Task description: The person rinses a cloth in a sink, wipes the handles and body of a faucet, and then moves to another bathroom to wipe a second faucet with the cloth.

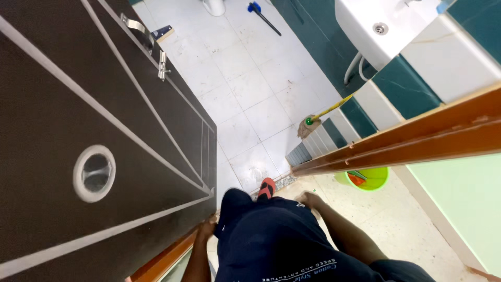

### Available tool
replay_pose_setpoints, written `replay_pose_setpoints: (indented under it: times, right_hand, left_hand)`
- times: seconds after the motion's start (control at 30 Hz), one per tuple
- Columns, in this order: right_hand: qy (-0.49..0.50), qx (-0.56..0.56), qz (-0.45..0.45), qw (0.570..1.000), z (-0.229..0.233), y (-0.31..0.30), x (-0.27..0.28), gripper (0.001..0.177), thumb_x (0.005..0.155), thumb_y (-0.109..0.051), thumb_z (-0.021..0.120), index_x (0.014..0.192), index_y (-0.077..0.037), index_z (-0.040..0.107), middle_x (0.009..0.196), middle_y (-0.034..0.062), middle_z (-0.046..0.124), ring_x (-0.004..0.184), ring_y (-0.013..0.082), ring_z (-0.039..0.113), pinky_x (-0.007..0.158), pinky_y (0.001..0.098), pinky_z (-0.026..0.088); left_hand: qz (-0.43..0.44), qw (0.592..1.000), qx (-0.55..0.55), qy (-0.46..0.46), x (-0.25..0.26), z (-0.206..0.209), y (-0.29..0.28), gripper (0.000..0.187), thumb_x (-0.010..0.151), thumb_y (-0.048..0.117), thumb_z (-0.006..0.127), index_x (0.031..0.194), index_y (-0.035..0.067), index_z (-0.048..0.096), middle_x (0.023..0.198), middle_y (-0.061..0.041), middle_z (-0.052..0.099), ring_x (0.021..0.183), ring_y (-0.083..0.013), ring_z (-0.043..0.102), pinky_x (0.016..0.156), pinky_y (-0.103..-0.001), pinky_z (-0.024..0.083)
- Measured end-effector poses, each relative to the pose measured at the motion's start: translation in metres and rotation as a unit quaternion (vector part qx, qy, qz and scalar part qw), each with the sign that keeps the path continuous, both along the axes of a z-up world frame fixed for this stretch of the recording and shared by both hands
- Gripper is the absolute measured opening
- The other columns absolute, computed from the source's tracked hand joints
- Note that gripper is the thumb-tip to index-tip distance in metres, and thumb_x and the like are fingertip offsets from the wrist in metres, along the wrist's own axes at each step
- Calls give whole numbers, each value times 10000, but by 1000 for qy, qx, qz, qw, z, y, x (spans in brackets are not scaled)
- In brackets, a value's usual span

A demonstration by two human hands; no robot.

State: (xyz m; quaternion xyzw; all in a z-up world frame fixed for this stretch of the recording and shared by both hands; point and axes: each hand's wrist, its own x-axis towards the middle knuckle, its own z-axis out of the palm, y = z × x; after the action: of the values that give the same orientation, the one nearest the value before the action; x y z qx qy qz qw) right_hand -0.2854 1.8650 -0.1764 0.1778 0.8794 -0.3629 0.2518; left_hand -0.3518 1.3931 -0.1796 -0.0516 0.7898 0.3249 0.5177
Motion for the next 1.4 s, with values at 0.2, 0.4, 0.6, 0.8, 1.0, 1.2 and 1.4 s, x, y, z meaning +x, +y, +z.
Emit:
replay_pose_setpoints:
  times: [0.2,0.4,0.6,0.8,1.0,1.2,1.4]
  right_hand:
    - [62,-71,-68,993,38,15,-174,528,852,-348,762,1307,-123,617,1224,141,717,1144,292,676,975,391,521]
    - [27,-369,-256,893,76,31,-265,512,907,-291,699,1379,-124,594,1279,82,690,1188,203,629,994,372,513]
    - [67,-383,-378,840,138,77,-341,567,906,-314,705,1419,-111,573,1302,97,681,1198,211,639,1000,378,532]
    - [199,-356,-533,741,203,141,-416,559,931,-220,698,1457,-143,525,1263,99,685,1100,220,667,930,373,567]
    - [270,-269,-638,669,269,215,-422,634,929,-97,650,1522,-184,442,1237,85,676,1100,188,662,901,356,578]
    - [414,-226,-688,552,263,314,-424,644,967,-30,597,1547,-164,351,1259,121,680,1147,190,651,925,344,570]
    - [584,-234,-621,467,275,468,-427,528,1038,-22,636,1505,-102,402,1294,126,613,1193,207,610,988,344,566]
  left_hand:
    - [269,963,-13,8,-146,13,63,261,988,267,572,1165,94,653,958,-76,705,820,-232,682,729,-416,581]
    - [183,962,182,94,-318,22,206,395,959,367,617,1253,108,663,1059,-43,728,962,-160,664,789,-337,508]
    - [-90,943,320,-26,-475,85,378,509,967,442,587,1345,102,612,1257,-35,646,1155,-167,598,913,-363,511]
    - [-282,885,338,-150,-585,140,509,673,858,253,784,1428,103,458,1329,-53,616,1269,-177,562,1082,-351,456]
    - [-290,847,421,-147,-629,191,635,555,930,253,715,1400,-5,576,1258,-94,694,1235,-202,599,1074,-329,453]
    - [-277,835,456,-134,-632,251,763,521,961,237,671,1411,-4,566,1232,-108,687,1170,-219,624,1013,-362,513]
    - [-291,767,565,-86,-638,309,937,518,995,156,661,1447,-33,494,1337,-162,649,1233,-232,633,1072,-375,520]
